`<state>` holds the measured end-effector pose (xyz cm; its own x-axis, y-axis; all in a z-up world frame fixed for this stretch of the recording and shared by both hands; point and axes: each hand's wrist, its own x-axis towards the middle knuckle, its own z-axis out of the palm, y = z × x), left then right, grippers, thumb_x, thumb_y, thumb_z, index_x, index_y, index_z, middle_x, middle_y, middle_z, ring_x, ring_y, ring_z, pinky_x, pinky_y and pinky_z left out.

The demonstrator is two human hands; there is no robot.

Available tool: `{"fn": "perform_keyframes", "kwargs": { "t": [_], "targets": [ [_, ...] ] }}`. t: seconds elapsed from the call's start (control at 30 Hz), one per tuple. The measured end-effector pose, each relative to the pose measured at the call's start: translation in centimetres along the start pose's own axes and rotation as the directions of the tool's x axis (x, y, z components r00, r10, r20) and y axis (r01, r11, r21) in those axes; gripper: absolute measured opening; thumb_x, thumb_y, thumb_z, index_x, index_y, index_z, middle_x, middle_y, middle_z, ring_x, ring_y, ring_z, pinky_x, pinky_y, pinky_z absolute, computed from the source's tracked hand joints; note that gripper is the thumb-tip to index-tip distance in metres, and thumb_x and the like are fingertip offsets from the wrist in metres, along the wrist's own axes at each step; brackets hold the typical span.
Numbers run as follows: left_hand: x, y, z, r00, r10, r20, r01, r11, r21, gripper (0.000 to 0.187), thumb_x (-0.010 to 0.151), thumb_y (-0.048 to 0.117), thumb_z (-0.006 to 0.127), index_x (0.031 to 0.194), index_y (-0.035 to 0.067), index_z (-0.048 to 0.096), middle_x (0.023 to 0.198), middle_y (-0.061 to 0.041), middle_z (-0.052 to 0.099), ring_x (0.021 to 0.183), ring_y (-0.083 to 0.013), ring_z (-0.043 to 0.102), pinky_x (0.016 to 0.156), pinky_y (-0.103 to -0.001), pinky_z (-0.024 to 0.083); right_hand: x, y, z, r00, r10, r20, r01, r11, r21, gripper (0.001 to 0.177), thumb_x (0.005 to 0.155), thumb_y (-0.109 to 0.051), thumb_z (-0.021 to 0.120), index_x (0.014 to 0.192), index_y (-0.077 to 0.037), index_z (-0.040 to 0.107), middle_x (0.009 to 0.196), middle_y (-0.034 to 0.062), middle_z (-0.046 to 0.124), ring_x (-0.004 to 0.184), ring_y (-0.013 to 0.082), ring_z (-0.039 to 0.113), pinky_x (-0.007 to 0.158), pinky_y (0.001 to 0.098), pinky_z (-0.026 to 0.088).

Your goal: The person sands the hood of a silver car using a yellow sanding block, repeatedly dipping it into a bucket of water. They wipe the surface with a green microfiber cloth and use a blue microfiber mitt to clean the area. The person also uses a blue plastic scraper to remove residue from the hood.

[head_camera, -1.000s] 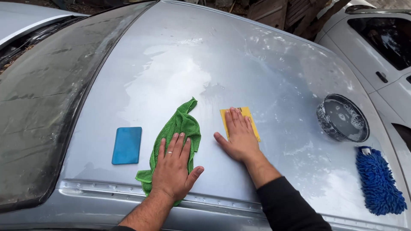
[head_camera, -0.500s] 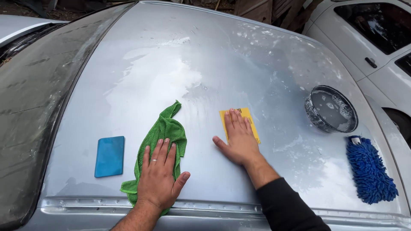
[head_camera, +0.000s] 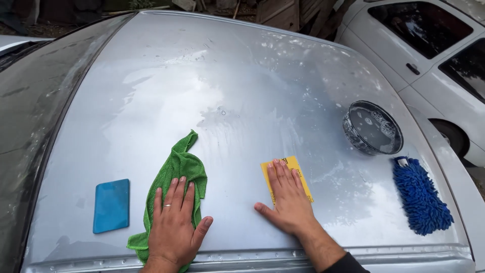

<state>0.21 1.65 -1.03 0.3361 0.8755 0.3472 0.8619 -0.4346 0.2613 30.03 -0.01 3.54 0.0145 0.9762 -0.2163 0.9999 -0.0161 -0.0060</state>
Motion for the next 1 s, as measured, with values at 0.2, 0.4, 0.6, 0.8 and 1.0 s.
{"fn": "perform_keyframes", "kwargs": {
  "t": [0.2, 0.4, 0.6, 0.8, 1.0],
  "targets": [
    [-0.1, 0.3, -0.3, 1.0, 0.014, 0.021, -0.013, 0.999, -0.044, 0.089, 0.095, 0.072, 0.028, 0.148, 0.001, 0.041, 0.158, -0.019, 0.035, 0.152, -0.0322, 0.024, 0.124, -0.054, 0.008, 8.8, 3.6, -1.2, 0.984, -0.023, -0.177, 0.04, 0.995, 0.09, 0.105, 0.093, -0.076, 0.04, 0.162, -0.002, 0.014, 0.17, 0.0188, 0.013, 0.159, 0.0303, 0.005, 0.127, 0.0452, 0.004],
    [0.1, -0.2, 0.0, 0.999, 0.026, 0.028, -0.026, 1.0, 0.006, 0.086, 0.095, 0.07, 0.03, 0.147, 0.002, 0.041, 0.155, -0.021, 0.036, 0.149, -0.0335, 0.025, 0.122, -0.055, 0.008, 2.0, 2.7, 0.9, 0.991, -0.018, -0.133, 0.022, 0.999, 0.03, 0.113, 0.085, -0.082, 0.046, 0.16, -0.005, 0.011, 0.168, 0.0173, 0.01, 0.156, 0.0299, 0.003, 0.123, 0.0457, 0.002],
    [0.4, 0.6, -1.0, 0.995, 0.045, 0.084, -0.045, 0.999, -0.003, 0.088, 0.095, 0.072, 0.03, 0.151, 0.004, 0.041, 0.159, -0.018, 0.037, 0.154, -0.0303, 0.024, 0.128, -0.053, 0.009, 5.2, 3.2, -0.7, 0.981, 0.097, -0.169, -0.069, 0.985, 0.159, 0.109, 0.092, -0.08, 0.038, 0.161, 0.0, 0.009, 0.17, 0.0179, 0.011, 0.16, 0.0304, 0.002, 0.127, 0.0457, 0.002],
    [0.0, 0.4, -2.1, 0.99, 0.14, -0.021, -0.142, 0.977, -0.157, 0.096, 0.083, 0.076, 0.047, 0.149, 0.008, 0.045, 0.16, -0.017, 0.035, 0.152, -0.0304, 0.026, 0.125, -0.053, 0.005, -0.3, 9.4, -2.0, 0.943, -0.072, -0.324, 0.288, 0.662, 0.692, 0.108, 0.089, -0.085, 0.023, 0.163, -0.007, 0.019, 0.173, 0.0166, 0.018, 0.159, 0.0321, 0.015, 0.125, 0.0471, 0.019],
    [1.1, 4.1, -3.3, 0.981, 0.193, -0.032, -0.192, 0.981, 0.022, 0.089, 0.087, 0.067, 0.047, 0.149, 0.003, 0.042, 0.158, -0.034, 0.026, 0.153, -0.0453, 0.015, 0.121, -0.057, -0.003, 3.1, 18.8, -1.4, 0.556, 0.365, -0.747, 0.455, 0.619, 0.64, 0.086, 0.105, -0.075, 0.03, 0.124, 0.0, 0.069, 0.118, 0.0139, 0.071, 0.107, 0.0258, 0.068, 0.092, 0.0369, 0.057]
  ]
}}
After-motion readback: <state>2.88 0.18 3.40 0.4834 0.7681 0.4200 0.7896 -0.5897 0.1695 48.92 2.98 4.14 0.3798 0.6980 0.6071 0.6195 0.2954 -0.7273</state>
